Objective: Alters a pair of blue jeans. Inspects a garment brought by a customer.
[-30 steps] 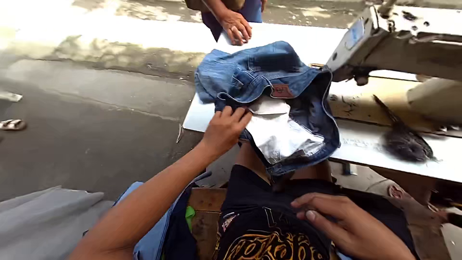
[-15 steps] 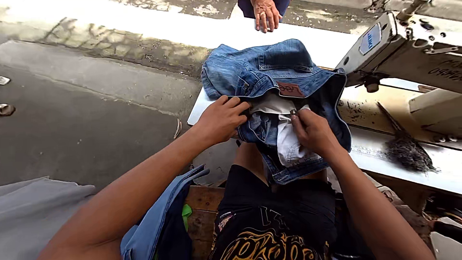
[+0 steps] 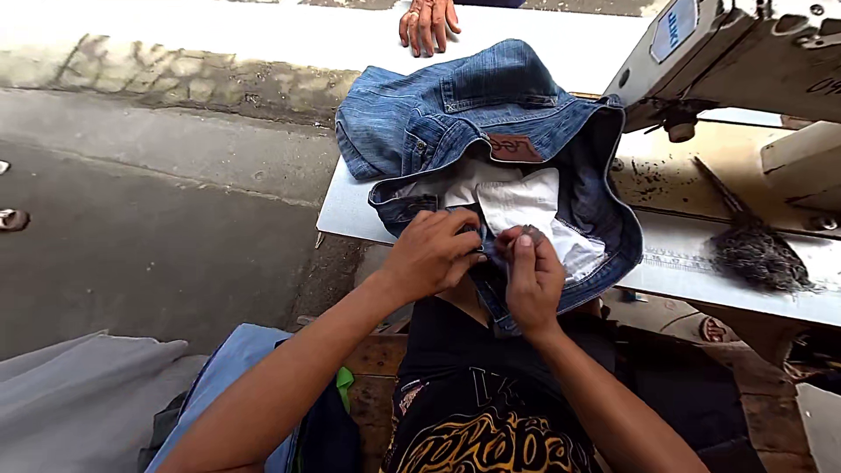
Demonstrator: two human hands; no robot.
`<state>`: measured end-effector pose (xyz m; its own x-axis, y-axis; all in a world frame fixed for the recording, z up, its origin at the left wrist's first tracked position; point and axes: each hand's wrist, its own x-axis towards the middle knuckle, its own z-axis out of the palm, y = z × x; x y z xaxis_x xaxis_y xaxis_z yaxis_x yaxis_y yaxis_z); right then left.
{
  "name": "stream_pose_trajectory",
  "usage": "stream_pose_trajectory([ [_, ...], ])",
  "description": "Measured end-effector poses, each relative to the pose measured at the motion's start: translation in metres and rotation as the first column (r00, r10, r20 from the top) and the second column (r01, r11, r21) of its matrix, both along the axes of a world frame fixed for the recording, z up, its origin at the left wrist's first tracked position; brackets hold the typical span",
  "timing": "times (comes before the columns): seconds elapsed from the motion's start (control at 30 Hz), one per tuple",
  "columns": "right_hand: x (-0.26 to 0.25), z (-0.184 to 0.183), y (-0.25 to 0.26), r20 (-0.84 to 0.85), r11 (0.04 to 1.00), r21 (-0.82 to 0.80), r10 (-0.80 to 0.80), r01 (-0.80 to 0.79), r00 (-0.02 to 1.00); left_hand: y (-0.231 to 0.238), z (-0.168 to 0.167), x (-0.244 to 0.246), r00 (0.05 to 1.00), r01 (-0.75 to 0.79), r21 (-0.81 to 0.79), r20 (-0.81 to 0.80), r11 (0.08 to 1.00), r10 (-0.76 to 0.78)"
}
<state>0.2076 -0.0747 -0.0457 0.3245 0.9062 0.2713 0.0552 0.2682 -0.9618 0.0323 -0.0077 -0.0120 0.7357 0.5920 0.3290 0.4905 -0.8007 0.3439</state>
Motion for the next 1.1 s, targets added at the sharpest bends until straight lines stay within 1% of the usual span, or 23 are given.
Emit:
stream_pose_trajectory([
  [0.03,0.013,-0.007,0.005,0.065,0.999,-0.031,-0.031,0.033,0.997,0.003,0.003,0.003,0.996,0.08,-0.014,-0.042,0.997,-0.08],
  [0.1,0.043,-0.005,0.011,0.19,0.994,-0.101,-0.024,0.044,0.981,0.015,0.005,0.014,0.963,0.234,-0.048,-0.124,0.971,-0.238],
  [0.13,0.056,-0.001,0.011,0.22,0.989,-0.14,-0.008,0.039,0.976,0.019,0.002,0.022,0.948,0.276,-0.073,-0.144,0.958,-0.284],
  [0.17,0.069,0.002,0.01,0.214,0.985,-0.167,0.001,0.036,0.977,0.021,-0.001,0.031,0.945,0.288,-0.097,-0.131,0.953,-0.299],
  [0.2,0.08,0.005,0.01,0.193,0.983,-0.178,-0.002,0.037,0.981,0.021,0.0,0.039,0.955,0.266,-0.129,-0.103,0.955,-0.28],
  [0.23,0.089,0.007,0.012,0.18,0.984,-0.173,-0.017,0.049,0.984,0.017,0.005,0.046,0.971,0.213,-0.164,-0.077,0.963,-0.228],
  [0.3,0.102,0.009,0.016,0.192,0.981,-0.165,-0.067,0.099,0.979,0.002,0.019,0.057,0.996,0.067,-0.238,-0.042,0.969,-0.079],
  [0.33,0.105,0.009,0.021,0.208,0.979,-0.155,-0.098,0.131,0.973,-0.003,0.02,0.061,0.999,0.002,-0.255,-0.043,0.967,-0.014],
  [0.4,0.105,0.01,0.022,0.237,0.973,-0.148,-0.136,0.175,0.962,-0.01,0.005,0.065,0.996,-0.087,-0.288,-0.043,0.954,0.078],
  [0.43,0.102,0.011,0.019,0.246,0.974,-0.114,-0.162,0.194,0.956,-0.013,-0.001,0.065,0.993,-0.119,-0.305,-0.028,0.945,0.116],
  [0.47,0.096,0.013,0.014,0.227,0.973,-0.036,-0.214,0.228,0.95,-0.014,-0.003,0.064,0.989,-0.147,-0.307,-0.012,0.94,0.15],
  [0.5,0.086,0.016,0.007,0.166,0.962,0.08,-0.27,0.26,0.948,-0.015,0.0,0.065,0.983,-0.18,-0.306,-0.01,0.935,0.186],
  [0.53,0.07,0.02,-0.004,0.07,0.947,0.175,-0.285,0.269,0.956,-0.02,0.003,0.066,0.974,-0.223,-0.295,-0.021,0.929,0.227],
  [0.57,0.05,0.022,-0.017,-0.02,0.943,0.218,-0.255,0.253,0.967,-0.026,0.007,0.067,0.963,-0.267,-0.274,-0.046,0.924,0.265],
  [0.6,0.029,0.021,-0.025,-0.105,0.945,0.227,-0.215,0.234,0.971,-0.031,0.01,0.068,0.955,-0.296,-0.256,-0.07,0.92,0.288],
  [0.63,0.012,0.013,-0.028,-0.176,0.949,0.218,-0.189,0.225,0.966,-0.034,0.012,0.07,0.95,-0.313,-0.247,-0.086,0.917,0.301],
  [0.67,0.002,0.001,-0.026,-0.2,0.953,0.197,-0.189,0.229,0.961,-0.033,0.013,0.071,0.946,-0.324,-0.272,-0.108,0.906,0.305],
  [0.73,0.002,-0.026,-0.018,-0.168,0.963,0.148,-0.199,0.224,0.965,-0.025,0.014,0.069,0.942,-0.334,-0.411,-0.166,0.848,0.291],
  [0.77,0.005,-0.033,-0.015,-0.114,0.966,0.159,-0.188,0.205,0.975,-0.019,0.016,0.067,0.945,-0.325,-0.474,-0.181,0.818,0.271],
  [0.83,0.009,-0.037,-0.014,-0.007,0.964,0.188,-0.191,0.188,0.982,-0.012,0.02,0.063,0.954,-0.298,-0.557,-0.186,0.775,0.233],
  [0.9,0.009,-0.039,-0.014,0.061,0.957,0.223,-0.205,0.187,0.977,-0.011,0.02,0.061,0.963,-0.271,-0.597,-0.166,0.755,0.214],
  [1.0,0.009,-0.039,-0.012,0.091,0.95,0.241,-0.225,0.198,0.97,-0.01,0.017,0.06,0.966,-0.253,-0.629,-0.124,0.735,0.226],
  [1.1,0.009,-0.037,-0.012,0.1,0.956,0.218,-0.222,0.197,0.97,-0.01,0.014,0.057,0.97,-0.229,-0.639,-0.087,0.734,0.228],
])
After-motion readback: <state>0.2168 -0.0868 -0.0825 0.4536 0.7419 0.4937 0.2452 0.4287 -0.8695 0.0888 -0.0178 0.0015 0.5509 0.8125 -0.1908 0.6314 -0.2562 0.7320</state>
